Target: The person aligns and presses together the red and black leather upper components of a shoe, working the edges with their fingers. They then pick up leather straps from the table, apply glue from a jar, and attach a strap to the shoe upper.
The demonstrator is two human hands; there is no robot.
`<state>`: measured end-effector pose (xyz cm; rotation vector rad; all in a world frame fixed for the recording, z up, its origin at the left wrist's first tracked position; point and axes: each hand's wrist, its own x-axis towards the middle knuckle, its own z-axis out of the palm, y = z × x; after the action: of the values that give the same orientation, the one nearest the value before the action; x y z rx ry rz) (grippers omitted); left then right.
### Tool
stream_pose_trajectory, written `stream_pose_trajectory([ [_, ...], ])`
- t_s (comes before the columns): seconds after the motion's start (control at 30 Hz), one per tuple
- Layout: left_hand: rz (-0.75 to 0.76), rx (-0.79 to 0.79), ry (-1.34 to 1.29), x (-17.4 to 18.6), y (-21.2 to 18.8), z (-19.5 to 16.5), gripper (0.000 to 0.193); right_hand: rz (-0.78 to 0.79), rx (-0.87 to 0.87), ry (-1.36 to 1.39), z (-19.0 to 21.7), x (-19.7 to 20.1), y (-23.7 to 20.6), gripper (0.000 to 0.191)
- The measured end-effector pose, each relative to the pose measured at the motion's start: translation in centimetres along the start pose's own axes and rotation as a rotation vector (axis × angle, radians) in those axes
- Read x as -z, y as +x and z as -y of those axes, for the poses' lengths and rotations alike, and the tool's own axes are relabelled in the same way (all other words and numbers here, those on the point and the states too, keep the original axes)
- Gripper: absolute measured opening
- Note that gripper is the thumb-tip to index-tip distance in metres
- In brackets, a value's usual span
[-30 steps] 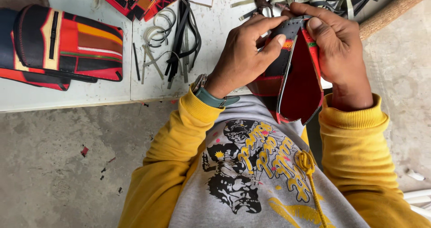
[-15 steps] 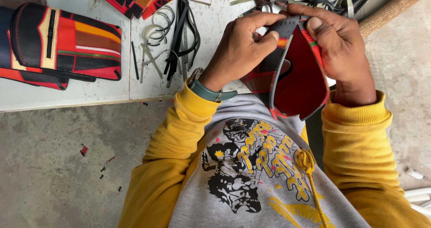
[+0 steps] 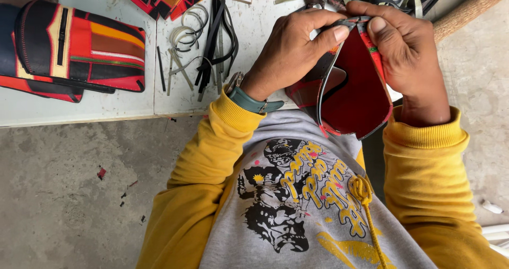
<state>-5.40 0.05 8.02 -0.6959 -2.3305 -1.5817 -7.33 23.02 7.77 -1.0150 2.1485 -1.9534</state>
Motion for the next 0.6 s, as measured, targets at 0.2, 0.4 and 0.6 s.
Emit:
stream_pose_trajectory([
  [0.2,-0.128,-0.048,0.099,-1.0,-0.7,0.4,0.036,-0.088,0.0,-0.032,0.5,-1.5,-0.3,0.037],
  [0.4,-0.087,-0.002,0.074,-0.7,-0.8,0.3,0.035,-0.117,0.022,-0.101,1.2,-2.1,-0.1,0.037],
  [0.6,-0.158,0.004,0.076,-1.5,-1.4,0.4,0.036,-0.165,0.091,-0.113,1.2,-3.2,0.0,0.035],
])
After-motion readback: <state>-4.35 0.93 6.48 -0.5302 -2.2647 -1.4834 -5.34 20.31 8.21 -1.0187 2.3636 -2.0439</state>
